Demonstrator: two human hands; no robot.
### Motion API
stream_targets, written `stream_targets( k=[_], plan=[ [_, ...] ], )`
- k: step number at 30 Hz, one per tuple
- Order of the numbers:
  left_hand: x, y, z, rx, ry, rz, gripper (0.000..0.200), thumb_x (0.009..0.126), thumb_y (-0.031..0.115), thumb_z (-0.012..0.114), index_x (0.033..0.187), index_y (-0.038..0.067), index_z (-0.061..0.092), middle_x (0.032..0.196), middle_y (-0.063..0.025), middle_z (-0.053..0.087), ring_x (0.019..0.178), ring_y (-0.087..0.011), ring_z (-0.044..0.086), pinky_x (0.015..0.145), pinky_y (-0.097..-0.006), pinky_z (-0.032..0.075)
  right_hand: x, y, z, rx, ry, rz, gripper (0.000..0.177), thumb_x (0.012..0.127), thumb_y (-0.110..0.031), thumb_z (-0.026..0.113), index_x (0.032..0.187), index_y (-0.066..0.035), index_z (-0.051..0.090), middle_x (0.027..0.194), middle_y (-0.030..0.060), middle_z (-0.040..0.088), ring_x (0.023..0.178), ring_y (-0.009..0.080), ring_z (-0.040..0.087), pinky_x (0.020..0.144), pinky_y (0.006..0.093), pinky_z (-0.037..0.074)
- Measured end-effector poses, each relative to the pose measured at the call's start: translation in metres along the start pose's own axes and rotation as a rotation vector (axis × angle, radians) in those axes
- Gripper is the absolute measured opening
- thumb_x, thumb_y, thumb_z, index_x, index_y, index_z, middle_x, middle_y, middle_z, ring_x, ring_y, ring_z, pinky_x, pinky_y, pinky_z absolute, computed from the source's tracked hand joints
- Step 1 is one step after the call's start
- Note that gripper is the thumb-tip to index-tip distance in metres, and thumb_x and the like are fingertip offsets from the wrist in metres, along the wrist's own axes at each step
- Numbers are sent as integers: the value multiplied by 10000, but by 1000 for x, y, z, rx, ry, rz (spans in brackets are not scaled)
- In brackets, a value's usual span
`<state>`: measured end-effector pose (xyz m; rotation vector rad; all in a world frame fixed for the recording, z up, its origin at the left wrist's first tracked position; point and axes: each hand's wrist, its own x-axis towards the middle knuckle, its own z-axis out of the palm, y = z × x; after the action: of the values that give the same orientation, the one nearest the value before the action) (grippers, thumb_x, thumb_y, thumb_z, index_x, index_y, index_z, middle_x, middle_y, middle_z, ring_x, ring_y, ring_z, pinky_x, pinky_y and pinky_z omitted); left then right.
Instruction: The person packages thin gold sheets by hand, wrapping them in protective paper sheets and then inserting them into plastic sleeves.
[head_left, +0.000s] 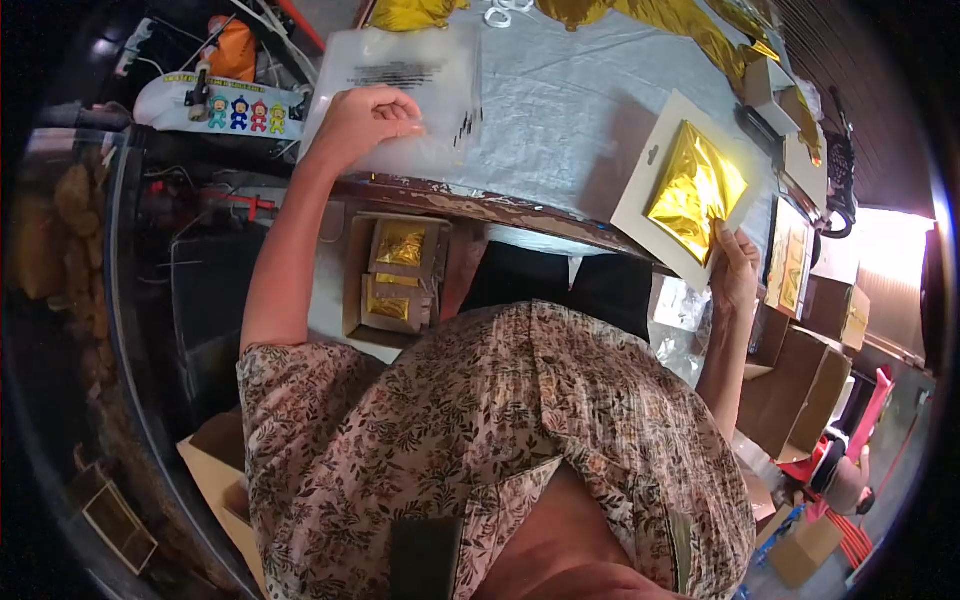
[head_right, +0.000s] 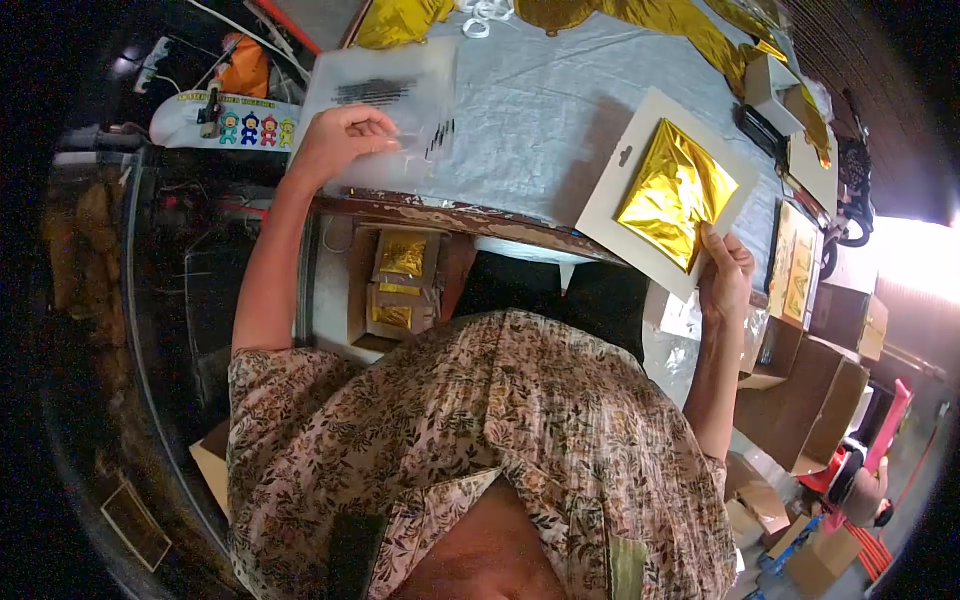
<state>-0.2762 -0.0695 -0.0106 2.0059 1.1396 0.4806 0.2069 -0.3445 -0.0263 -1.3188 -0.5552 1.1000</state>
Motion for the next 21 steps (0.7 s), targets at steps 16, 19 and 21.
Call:
stream_targets(
  k=[16, 19, 21],
  plan=[
    [0, -10, 4, -79, -5, -96, 199, 838, 137, 829, 990, 28, 759, 844, 38, 679, 786, -37, 593, 735, -218, 496, 1, -10, -24, -21, -104, -81, 227, 992, -106, 673, 1132, 64, 724, 1035, 100, 763, 882, 129, 703, 835, 258, 543],
    [3, 1, 0, -3, 55, -175, 204, 837, 187, 828, 954, 29, 774, 835, 17, 719, 786, -66, 635, 749, -241, 518, 2, -10, -45, 1, -166, -70, 222, 992, -106, 676, 1126, 63, 727, 1024, 94, 764, 876, 122, 703, 814, 253, 545],
    [4, 15, -8, 121, 86, -202, 203, 853, 212, 817, 935, 30, 781, 830, 11, 730, 787, -79, 647, 749, -252, 525, 2, -11, -56, -12, -184, -55, 216, 989, -105, 677, 1118, 62, 726, 1008, 91, 764, 856, 125, 705, 790, 250, 546]
  ],
)
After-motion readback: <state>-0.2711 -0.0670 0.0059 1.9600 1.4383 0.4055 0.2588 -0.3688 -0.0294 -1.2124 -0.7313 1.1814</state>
